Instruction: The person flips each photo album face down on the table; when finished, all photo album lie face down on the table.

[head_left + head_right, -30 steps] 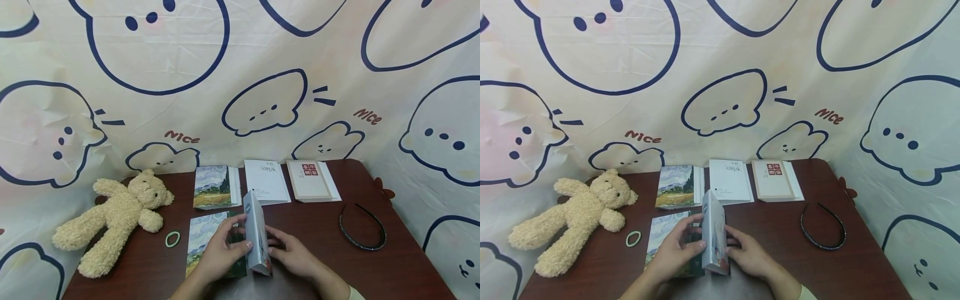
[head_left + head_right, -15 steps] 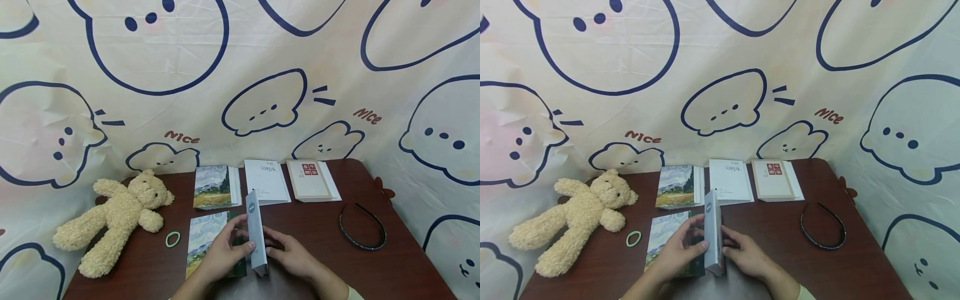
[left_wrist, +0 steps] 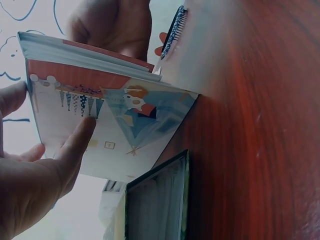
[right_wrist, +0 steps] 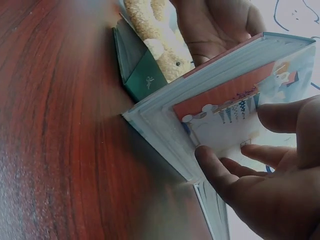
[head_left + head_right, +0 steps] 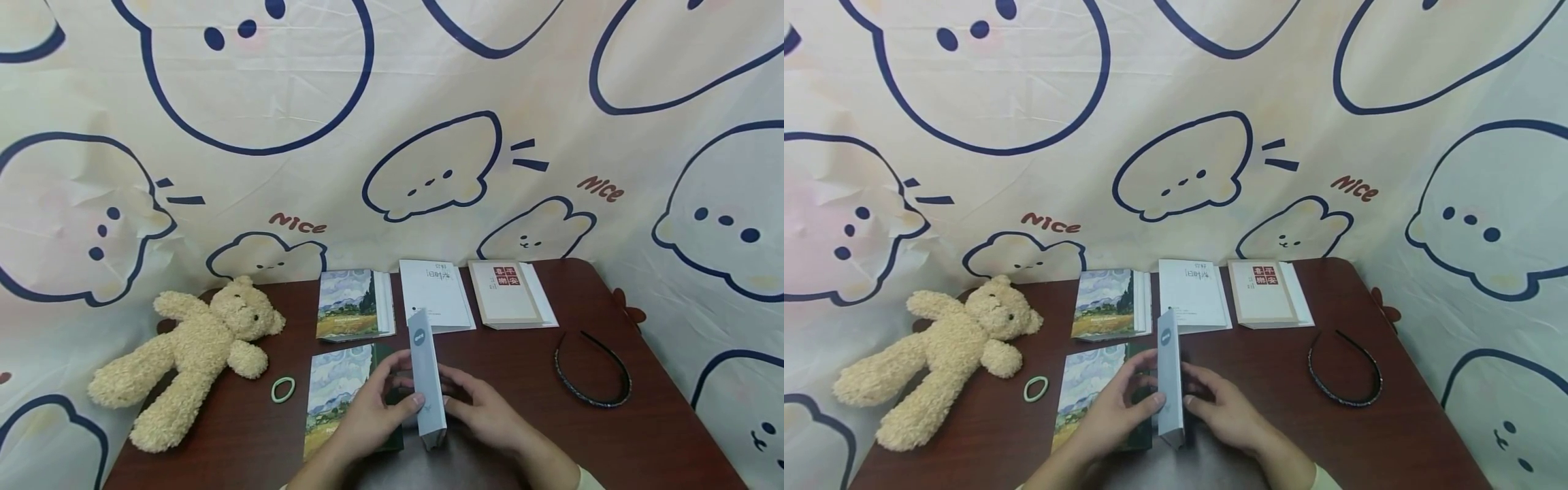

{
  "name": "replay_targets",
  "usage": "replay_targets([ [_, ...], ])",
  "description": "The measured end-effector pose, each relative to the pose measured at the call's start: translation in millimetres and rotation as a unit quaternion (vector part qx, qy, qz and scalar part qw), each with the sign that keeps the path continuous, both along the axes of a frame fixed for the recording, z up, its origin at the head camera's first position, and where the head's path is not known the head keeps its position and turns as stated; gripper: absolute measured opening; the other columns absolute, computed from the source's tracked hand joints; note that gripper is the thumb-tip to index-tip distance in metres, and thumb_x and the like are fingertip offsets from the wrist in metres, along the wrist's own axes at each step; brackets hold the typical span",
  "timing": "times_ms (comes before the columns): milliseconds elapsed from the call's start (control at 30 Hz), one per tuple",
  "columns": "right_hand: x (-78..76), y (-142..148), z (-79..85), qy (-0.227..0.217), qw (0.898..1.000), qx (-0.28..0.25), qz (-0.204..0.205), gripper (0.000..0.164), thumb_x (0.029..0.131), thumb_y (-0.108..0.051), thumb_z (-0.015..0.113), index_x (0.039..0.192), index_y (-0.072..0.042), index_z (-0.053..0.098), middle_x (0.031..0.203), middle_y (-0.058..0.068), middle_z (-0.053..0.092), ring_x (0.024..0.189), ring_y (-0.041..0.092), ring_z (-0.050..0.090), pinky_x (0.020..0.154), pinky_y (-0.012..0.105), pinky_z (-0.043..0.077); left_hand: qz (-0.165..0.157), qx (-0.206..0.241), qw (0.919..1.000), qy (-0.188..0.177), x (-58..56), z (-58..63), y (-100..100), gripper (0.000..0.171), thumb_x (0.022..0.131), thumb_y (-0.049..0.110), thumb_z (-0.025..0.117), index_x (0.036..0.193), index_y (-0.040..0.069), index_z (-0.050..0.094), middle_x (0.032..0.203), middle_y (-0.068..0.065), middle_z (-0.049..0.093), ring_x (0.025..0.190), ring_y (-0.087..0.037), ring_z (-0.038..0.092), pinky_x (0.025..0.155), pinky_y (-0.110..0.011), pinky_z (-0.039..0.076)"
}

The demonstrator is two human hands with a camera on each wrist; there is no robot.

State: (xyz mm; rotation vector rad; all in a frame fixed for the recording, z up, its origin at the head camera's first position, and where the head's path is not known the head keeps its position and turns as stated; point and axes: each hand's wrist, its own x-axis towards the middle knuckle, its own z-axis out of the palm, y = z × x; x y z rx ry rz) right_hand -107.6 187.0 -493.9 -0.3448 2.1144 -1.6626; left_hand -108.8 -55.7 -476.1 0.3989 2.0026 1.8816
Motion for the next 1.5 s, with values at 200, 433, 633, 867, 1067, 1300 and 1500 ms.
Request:
replay_targets([
  [200, 2.4, 3.5, 6.0, 0.003, 0.999, -0.033, -0.001, 0.060, 0.107, -0.023, 0.058, 0.160, -0.004, 0.037, 0.151, 0.019, 0.053, 0.138, 0.033, 0.052, 0.106, 0.031, 0.047, -0.005, -0.012, 0.9999, 0.001, 1.4, -2.8, 3.3, 0.065, 0.103, 0.029, 0.068, 0.159, 0.015, 0.038, 0.155, -0.013, 0.043, 0.130, -0.032, 0.055, 0.090, -0.033, 0.055],
  [433, 5.7, 8.5, 15.9, 0.008, 0.997, -0.079, -0.011, 0.061, 0.106, -0.019, 0.060, 0.160, -0.003, 0.035, 0.155, 0.024, 0.046, 0.141, 0.040, 0.047, 0.103, 0.030, 0.052, -0.005, -0.030, 0.9994, 0.018, 2.3, -5.0, 7.6, 0.063, 0.103, 0.032, 0.068, 0.157, 0.013, 0.041, 0.154, -0.012, 0.046, 0.129, -0.031, 0.057, 0.096, -0.040, 0.054],
  [633, 7.0, 12.4, 24.7, 0.047, 0.995, -0.086, -0.010, 0.060, 0.106, -0.017, 0.061, 0.160, -0.009, 0.036, 0.155, 0.021, 0.046, 0.140, 0.040, 0.049, 0.102, 0.028, 0.051, 0.000, -0.037, 0.9991, 0.023, 2.5, -6.6, 9.9, 0.063, 0.102, 0.034, 0.069, 0.156, 0.015, 0.043, 0.153, -0.012, 0.048, 0.128, -0.032, 0.058, 0.095, -0.041, 0.054],
  [867, 8.5, 18.9, 33.3, 0.085, 0.993, -0.080, -0.018, 0.056, 0.107, -0.014, 0.059, 0.159, -0.012, 0.039, 0.153, 0.020, 0.048, 0.136, 0.040, 0.052, 0.101, 0.029, 0.053, -0.007, -0.040, 0.9988, 0.027, 3.7, -9.2, 12.7, 0.062, 0.102, 0.034, 0.069, 0.156, 0.015, 0.043, 0.154, -0.012, 0.046, 0.128, -0.033, 0.058, 0.098, -0.046, 0.052],
  [1067, 9.8, 24.4, 35.1, 0.099, 0.991, -0.074, -0.042, 0.055, 0.106, -0.014, 0.060, 0.158, -0.012, 0.042, 0.149, 0.018, 0.051, 0.132, 0.034, 0.056, 0.098, 0.032, 0.055, -0.016, -0.041, 0.9988, 0.023, 6.1, -11.9, 17.2, 0.060, 0.102, 0.034, 0.069, 0.154, 0.017, 0.046, 0.148, -0.011, 0.048, 0.130, -0.035, 0.056, 0.094, -0.037, 0.055],
  [1300, 10.6, 32.2, 37.5, 0.077, 0.994, -0.057, -0.055, 0.057, 0.105, -0.018, 0.063, 0.158, -0.012, 0.040, 0.147, 0.020, 0.051, 0.131, 0.040, 0.055, 0.094, 0.033, 0.056, -0.015, -0.042, 0.9990, 0.010, 9.8, -13.8, 22.9, 0.056, 0.099, 0.026, 0.074, 0.150, 0.019, 0.052, 0.141, -0.010, 0.050, 0.128, -0.035, 0.055, 0.090, -0.030, 0.057],
  [1500, 11.9, 39.3, 36.8, 0.072, 0.994, -0.049, -0.065, 0.060, 0.105, -0.017, 0.064, 0.158, -0.009, 0.038, 0.147, 0.023, 0.049, 0.128, 0.042, 0.056, 0.092, 0.032, 0.057, -0.007, -0.066, 0.9978, -0.003, 12.3, -16.2, 27.8, 0.057, 0.097, 0.025, 0.076, 0.149, 0.020, 0.053, 0.139, -0.008, 0.052, 0.126, -0.032, 0.055, 0.088, -0.033, 0.057],
])
